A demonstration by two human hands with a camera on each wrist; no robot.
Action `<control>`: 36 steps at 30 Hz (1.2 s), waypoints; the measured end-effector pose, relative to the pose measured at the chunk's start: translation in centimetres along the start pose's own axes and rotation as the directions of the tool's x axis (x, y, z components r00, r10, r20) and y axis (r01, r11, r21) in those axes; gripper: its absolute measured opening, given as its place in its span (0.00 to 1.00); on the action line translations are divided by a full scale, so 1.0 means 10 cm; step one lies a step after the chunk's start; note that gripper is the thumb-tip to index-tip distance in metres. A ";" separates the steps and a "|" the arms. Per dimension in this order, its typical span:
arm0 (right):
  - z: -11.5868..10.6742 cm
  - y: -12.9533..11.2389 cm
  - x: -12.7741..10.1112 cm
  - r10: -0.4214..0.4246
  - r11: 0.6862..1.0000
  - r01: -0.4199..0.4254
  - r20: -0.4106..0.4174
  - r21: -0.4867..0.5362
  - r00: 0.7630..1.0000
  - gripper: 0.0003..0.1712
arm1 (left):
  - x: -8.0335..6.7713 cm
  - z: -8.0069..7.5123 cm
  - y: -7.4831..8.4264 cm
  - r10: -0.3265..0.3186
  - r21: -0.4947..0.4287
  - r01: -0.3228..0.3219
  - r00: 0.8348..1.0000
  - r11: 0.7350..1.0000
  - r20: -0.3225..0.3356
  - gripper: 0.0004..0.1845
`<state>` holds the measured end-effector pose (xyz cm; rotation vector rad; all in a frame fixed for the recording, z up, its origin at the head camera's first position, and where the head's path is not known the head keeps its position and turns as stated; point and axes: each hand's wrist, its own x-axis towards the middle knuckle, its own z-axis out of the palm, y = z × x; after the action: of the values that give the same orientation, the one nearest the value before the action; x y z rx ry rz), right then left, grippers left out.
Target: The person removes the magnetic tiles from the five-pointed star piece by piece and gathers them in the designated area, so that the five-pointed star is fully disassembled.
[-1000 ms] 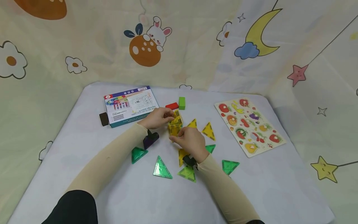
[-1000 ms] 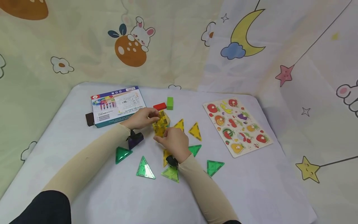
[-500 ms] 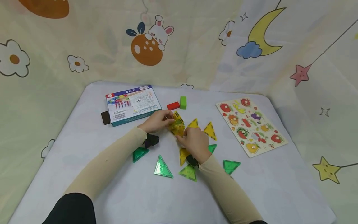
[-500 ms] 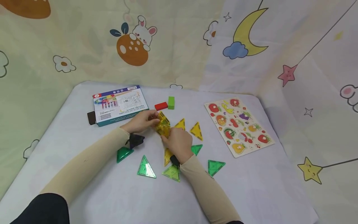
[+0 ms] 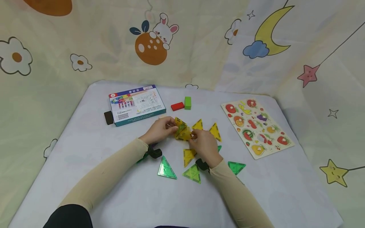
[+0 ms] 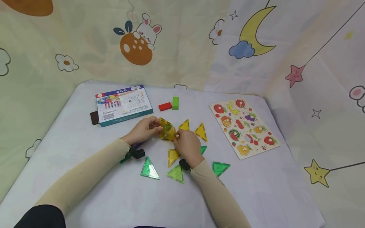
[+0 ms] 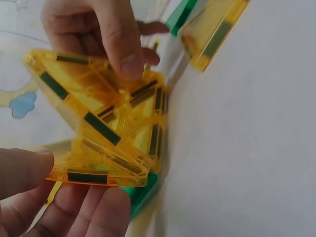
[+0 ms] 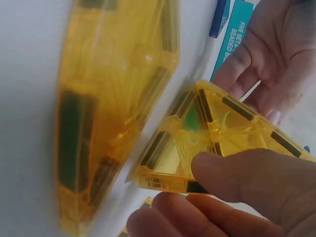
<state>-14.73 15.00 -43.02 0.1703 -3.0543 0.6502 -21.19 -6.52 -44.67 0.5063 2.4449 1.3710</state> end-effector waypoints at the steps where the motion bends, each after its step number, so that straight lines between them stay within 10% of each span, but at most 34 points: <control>1: 0.00 0.00 0.00 -0.007 1.000 0.007 -0.002 0.000 1.000 0.18 | -0.02 0.01 0.00 -0.004 -0.009 0.004 1.000 1.000 -0.007 0.10; 17: 0.08 0.00 -0.03 -0.063 0.995 0.071 -0.109 0.071 0.992 0.13 | -0.22 0.08 0.02 0.116 0.128 -0.092 0.973 0.988 -0.200 0.10; 24: 0.10 0.02 -0.03 -0.083 0.991 0.098 -0.158 0.091 0.984 0.14 | -0.28 0.17 0.13 0.333 0.371 -0.242 0.920 0.897 -0.205 0.12; 36: 0.12 0.01 -0.05 -0.110 0.988 0.129 -0.200 0.088 0.974 0.12 | -0.23 0.30 0.21 0.375 0.541 -0.252 0.918 0.803 -0.130 0.11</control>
<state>-14.23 14.60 -44.18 0.2726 -2.8011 0.7644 -17.52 -4.24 -44.20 0.9677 3.0442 0.8887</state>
